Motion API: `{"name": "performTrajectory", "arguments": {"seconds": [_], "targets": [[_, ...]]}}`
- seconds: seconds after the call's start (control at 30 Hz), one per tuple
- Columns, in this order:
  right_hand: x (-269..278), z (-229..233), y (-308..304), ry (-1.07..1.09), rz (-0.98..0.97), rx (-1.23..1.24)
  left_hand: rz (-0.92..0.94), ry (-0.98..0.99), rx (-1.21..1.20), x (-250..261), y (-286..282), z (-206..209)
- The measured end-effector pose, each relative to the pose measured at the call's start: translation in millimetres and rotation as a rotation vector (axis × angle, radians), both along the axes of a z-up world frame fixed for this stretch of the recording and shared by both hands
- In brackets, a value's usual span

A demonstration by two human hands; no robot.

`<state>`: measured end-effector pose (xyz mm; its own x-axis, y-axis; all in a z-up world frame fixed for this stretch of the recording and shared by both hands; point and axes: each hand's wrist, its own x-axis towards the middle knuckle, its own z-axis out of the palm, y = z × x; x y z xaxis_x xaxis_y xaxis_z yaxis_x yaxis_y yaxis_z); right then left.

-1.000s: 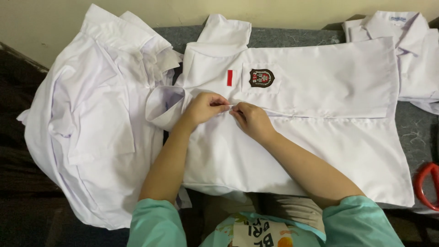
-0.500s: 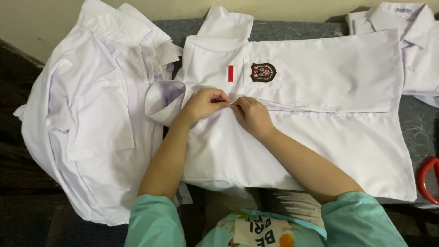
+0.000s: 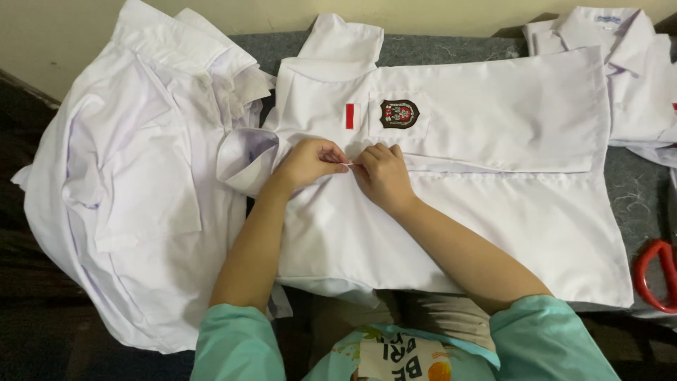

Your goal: Folding white school uniform shirts and inserting collar supports on a work table

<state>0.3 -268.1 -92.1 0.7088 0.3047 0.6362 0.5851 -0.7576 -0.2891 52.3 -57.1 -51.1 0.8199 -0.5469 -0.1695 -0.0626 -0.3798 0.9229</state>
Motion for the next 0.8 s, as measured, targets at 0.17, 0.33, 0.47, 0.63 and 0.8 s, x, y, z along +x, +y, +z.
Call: {"name": "performTrajectory", "arguments": {"seconds": [0.17,0.33,0.47,0.63,0.8], "targets": [[1.3,-3.0,4.1,-0.020,-0.055,-0.034,0.055,-0.020,0.050,0.8,-0.9,-4.9],[1.8,-4.8,5.2,-0.026,-0.079,-0.040,0.024,-0.214,0.021,-1.7,-2.6,5.2],[0.2,-1.7,5.5,-0.034,-0.079,-0.075,0.020,-0.251,0.180,-6.1,-7.1,6.1],[0.7,-2.6,4.8,-0.053,-0.072,-0.091,0.026,-0.252,0.180,2.3,-5.7,-17.8],[-2.5,16.7,0.2,-0.090,-0.078,-0.100,0.051,-0.260,0.133,-7.5,-7.5,-3.6]]}}
